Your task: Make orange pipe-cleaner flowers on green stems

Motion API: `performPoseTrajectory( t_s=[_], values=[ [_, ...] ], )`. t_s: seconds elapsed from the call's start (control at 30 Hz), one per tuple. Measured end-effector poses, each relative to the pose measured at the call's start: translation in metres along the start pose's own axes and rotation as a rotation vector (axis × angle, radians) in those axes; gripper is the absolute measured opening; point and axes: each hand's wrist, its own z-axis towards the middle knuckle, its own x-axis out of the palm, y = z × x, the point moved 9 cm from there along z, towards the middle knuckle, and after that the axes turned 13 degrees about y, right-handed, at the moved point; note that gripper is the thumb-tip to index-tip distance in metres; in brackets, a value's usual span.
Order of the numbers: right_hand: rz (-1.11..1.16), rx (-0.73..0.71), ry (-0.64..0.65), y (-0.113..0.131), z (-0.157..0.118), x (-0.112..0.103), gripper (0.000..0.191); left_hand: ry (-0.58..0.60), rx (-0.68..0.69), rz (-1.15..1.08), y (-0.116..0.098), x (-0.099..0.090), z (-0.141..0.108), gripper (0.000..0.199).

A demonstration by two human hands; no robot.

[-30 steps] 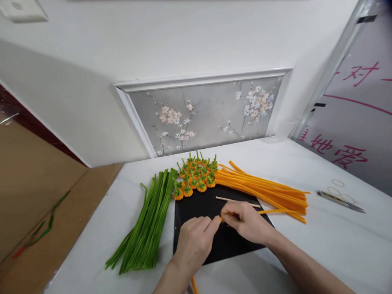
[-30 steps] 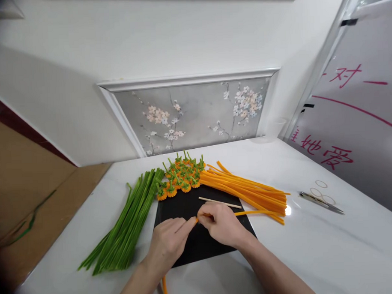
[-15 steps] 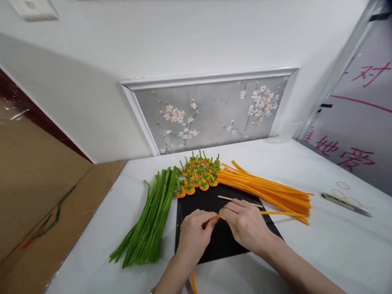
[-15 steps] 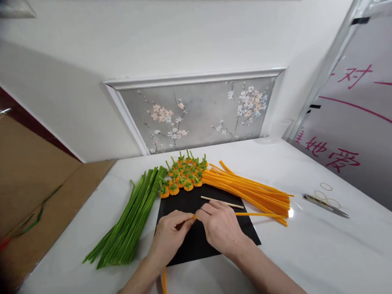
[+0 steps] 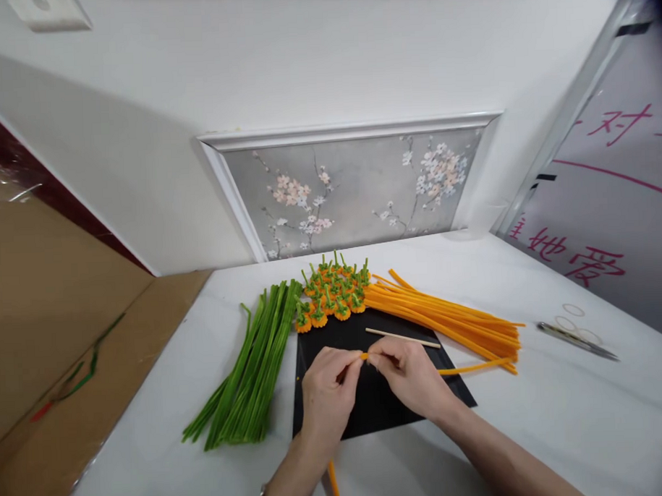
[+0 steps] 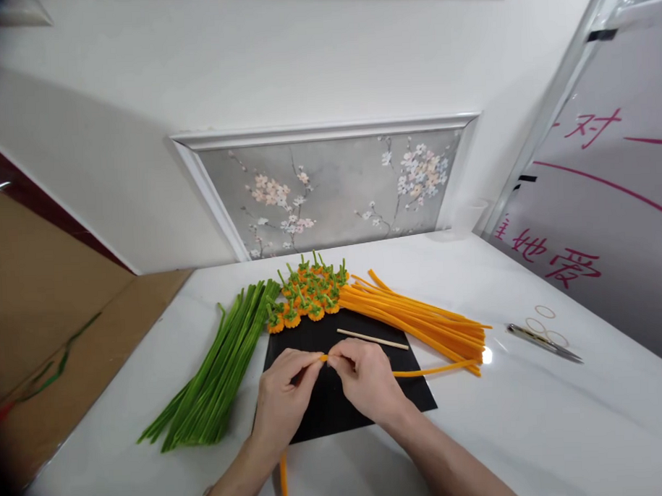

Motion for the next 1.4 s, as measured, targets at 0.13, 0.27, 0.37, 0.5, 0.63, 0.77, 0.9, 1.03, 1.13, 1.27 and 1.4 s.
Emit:
performPoseTrajectory(
  t_s=[0.13,0.27,0.37,0.5,0.63,0.77,0.9,1.03,1.13,1.27,1.4],
  values=[
    [-0.153,-0.106,-0.084,0.008,-0.002,-0.004,0.023,0.138,-0.235,-0.199,0.028,0.014,0.003,0.022],
    [-0.317,-0.192,-0.082,0.015,-0.005,0.002,0.025,0.276,-0.29,-0.297,0.031,0.022,0.004,0.016],
    [-0.431,-0.225,-0.07,0.019,-0.007,0.008,0.026,0.344,-0.274,-0.286,0.026,0.025,0.005,0.033],
    [-0.539,-0.194,-0.065,0.022,-0.008,0.01,0.026,0.338,-0.238,-0.275,0.022,0.025,0.004,0.034],
    [-0.573,-0.058,-0.008,0.014,-0.006,0.013,0.022,0.291,-0.15,-0.141,0.016,0.022,0.005,0.03],
    [-0.649,-0.03,0.007,0.013,-0.005,0.017,0.018,0.279,-0.062,-0.003,0.008,0.021,0.006,0.026],
    [-0.675,-0.024,-0.031,0.014,-0.006,0.016,0.016,0.256,-0.016,0.045,0.004,0.02,0.005,0.024],
    [-0.619,0.01,-0.026,0.01,-0.006,0.018,0.018,0.212,0.037,0.09,0.004,0.018,0.003,0.023],
    [-0.576,0.026,-0.007,0.007,-0.006,0.021,0.019,0.181,0.017,0.094,0.009,0.016,0.002,0.025],
    [-0.604,0.003,-0.004,0.008,-0.006,0.023,0.019,0.209,-0.083,0.038,0.015,0.015,0.002,0.023],
    [-0.715,-0.046,-0.045,0.014,-0.008,0.021,0.021,0.298,-0.165,-0.031,0.017,0.02,0.003,0.018]
  ],
)
